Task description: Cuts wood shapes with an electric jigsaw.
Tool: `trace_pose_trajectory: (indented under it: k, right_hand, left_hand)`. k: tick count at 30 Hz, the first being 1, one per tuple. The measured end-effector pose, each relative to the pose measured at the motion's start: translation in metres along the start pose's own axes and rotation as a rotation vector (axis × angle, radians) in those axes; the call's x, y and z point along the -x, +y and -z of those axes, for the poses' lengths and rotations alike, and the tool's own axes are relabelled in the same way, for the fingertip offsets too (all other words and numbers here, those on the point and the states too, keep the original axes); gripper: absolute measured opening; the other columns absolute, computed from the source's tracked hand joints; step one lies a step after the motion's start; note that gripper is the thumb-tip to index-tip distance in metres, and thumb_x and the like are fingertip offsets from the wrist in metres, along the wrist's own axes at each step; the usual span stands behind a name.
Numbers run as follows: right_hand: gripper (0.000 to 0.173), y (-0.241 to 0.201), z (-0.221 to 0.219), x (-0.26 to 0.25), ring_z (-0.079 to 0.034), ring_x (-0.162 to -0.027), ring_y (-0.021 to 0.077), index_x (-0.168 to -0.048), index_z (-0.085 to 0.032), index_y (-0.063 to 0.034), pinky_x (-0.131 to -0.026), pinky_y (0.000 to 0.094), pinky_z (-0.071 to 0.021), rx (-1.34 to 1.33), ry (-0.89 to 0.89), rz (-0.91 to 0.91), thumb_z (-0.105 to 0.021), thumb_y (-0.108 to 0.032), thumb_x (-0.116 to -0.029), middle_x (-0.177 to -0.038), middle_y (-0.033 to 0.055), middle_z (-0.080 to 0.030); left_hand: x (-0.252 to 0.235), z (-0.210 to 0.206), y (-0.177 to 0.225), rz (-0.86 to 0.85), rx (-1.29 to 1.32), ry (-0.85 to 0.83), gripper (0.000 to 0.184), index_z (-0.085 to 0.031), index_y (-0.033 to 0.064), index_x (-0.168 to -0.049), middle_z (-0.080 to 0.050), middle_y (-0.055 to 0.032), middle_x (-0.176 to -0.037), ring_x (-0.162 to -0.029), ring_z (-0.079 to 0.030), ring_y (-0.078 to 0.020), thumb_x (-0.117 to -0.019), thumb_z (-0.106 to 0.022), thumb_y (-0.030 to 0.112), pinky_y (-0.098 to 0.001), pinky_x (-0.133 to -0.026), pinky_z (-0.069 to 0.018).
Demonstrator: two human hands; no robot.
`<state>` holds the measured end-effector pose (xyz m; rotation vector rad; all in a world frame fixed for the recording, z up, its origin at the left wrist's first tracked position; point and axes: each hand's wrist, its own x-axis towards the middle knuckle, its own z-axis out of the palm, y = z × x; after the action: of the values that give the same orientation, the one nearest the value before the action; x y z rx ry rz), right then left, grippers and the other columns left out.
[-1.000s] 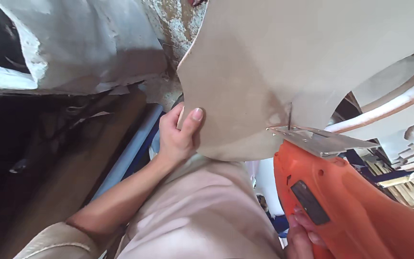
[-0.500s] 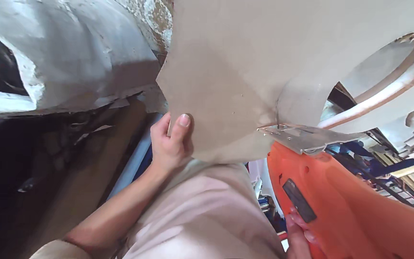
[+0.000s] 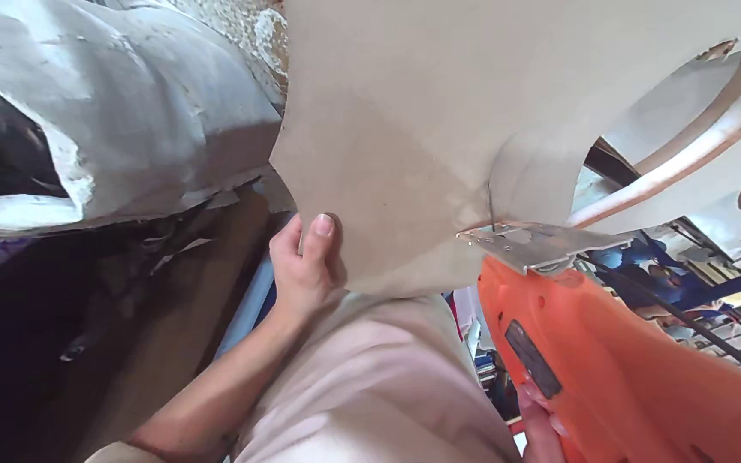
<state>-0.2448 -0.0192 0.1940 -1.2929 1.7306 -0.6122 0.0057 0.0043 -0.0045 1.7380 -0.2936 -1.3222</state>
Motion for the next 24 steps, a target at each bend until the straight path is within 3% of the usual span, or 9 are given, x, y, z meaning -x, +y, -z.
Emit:
trace_pose_trajectory:
  k: [24]
  right_hand:
    - [0.027, 0.0025, 0.0008, -0.0011, -0.072, -0.098, 0.0057, -0.114, -0.071, -0.0234, -0.093, 0.0249, -0.0576, 0.018, -0.029, 0.031, -0.070, -0.004, -0.0940, -0.102, -0.0078, -0.076]
  left_hand:
    - [0.0020, 0.0035, -0.0029, -0.004, 0.003, -0.012, 0.028, -0.066, 0.0192, -0.099, -0.071, 0.0148, -0.084, -0.078, -0.069, 0.0009, -0.1070, -0.050, 0.041, -0.0212, -0.072, -0.0604]
